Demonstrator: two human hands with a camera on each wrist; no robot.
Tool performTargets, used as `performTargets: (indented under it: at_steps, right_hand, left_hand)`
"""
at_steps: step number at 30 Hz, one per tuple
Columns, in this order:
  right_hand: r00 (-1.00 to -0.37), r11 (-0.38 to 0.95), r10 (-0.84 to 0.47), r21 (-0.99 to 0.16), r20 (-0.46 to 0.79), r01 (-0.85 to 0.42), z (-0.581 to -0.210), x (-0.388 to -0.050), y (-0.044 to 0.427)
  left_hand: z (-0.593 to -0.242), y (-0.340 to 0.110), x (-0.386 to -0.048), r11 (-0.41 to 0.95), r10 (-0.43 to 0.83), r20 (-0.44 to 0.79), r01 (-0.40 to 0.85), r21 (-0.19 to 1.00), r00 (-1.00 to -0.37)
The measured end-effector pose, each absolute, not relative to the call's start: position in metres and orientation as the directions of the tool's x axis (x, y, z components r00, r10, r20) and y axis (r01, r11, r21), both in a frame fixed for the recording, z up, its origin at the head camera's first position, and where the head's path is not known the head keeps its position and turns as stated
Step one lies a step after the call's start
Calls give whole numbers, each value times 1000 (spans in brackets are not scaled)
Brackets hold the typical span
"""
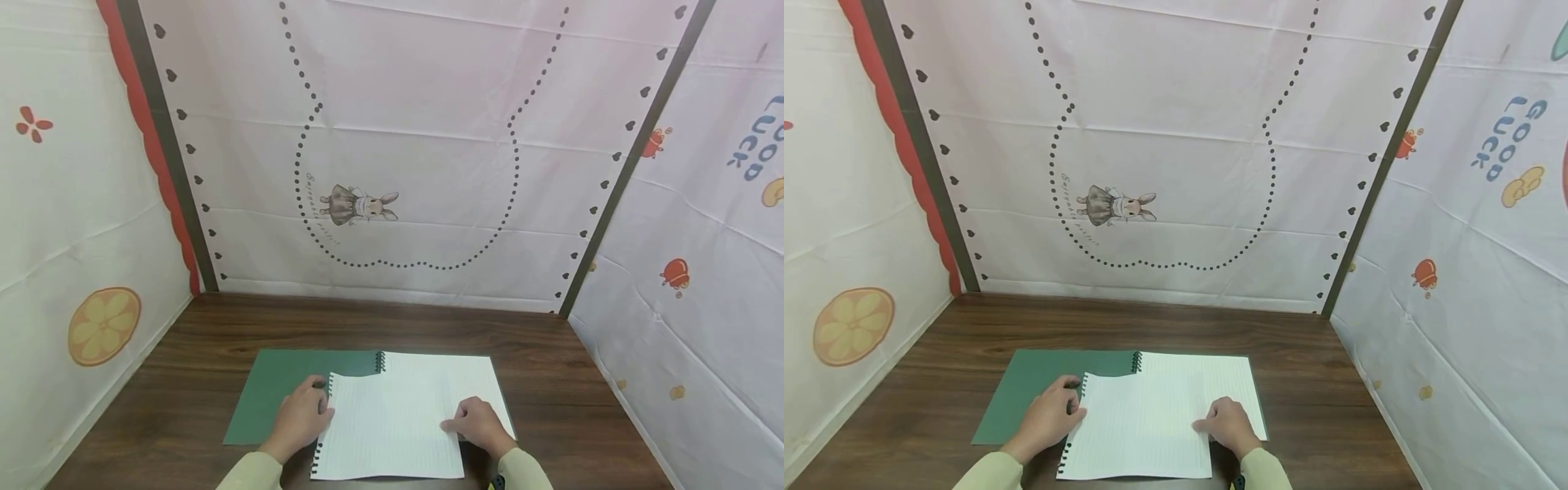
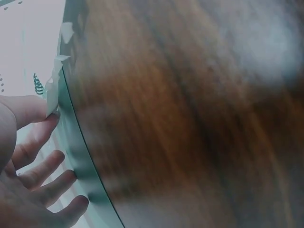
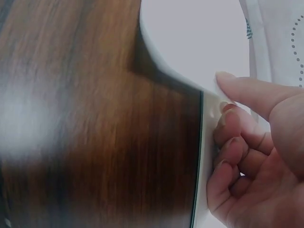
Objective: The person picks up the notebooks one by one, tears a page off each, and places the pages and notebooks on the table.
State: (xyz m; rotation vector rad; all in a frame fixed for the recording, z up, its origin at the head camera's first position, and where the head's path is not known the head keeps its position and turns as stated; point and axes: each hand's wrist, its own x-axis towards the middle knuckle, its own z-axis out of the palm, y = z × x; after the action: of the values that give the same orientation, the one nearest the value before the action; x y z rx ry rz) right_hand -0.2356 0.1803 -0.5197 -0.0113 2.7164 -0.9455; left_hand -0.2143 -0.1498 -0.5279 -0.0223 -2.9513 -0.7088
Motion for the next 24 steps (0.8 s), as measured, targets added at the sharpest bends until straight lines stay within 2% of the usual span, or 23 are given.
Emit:
performTargets:
  at_steps: [16, 24]
  right_hand:
    - [-962, 786, -84, -610, -262, 97, -517, -236, 181]
    - [-960, 823, -146, -568, -237, 15, -512, -241, 180]
  left_hand:
    - [-527, -150, -216, 899, -52, 74, -14, 438, -996]
    - [-526, -147, -216, 914, -37, 66, -7, 405, -997]
